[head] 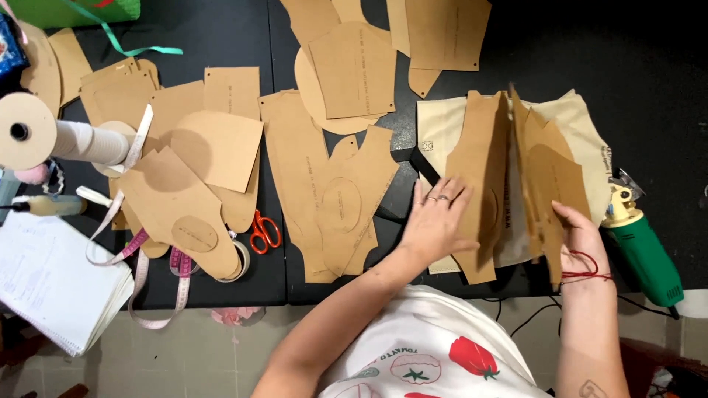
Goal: Organizing and sorting cardboard sewing patterns on a work table and placing them into a tote bag.
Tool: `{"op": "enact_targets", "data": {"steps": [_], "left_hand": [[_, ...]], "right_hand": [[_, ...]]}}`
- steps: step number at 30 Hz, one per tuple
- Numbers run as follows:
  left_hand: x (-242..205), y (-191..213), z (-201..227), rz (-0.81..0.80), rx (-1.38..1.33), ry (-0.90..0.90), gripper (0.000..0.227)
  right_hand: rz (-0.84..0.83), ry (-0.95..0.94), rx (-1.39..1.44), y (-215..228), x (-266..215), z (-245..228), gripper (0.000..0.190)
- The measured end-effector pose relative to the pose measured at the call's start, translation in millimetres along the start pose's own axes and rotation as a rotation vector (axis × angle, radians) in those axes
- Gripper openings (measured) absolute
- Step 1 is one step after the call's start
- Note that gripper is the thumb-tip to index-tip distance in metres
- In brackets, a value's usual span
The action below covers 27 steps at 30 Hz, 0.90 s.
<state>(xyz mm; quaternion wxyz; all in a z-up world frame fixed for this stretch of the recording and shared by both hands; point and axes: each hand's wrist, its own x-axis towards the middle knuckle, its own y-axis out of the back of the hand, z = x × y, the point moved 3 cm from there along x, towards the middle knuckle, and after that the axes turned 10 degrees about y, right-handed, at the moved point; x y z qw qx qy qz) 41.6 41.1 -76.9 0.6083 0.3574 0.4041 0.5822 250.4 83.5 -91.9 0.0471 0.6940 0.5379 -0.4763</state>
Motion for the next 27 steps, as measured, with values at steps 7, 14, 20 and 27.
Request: {"op": "enact_targets", "data": {"steps": [7, 14, 20, 27], "left_hand": [[0, -27, -2, -0.014, 0.084, -0.022, 0.117], [-5, -18, -30, 0.024, -0.273, -0.115, 0.084], [-44, 55, -103, 0.240, -0.279, 0.216, 0.027], [-89, 79, -160, 0.196, -0.488, 0.853, 0.054]], "right_hand": [[0.047, -0.038, -0.468, 9, 4, 10, 0.030], [0.113, 0.408, -0.815, -21, 1, 30, 0.027], [0.041, 0.803, -1.080, -19, 4, 5, 0.039], [-0.139, 1.083, -1.334, -119, -50, 64, 0.052]]}}
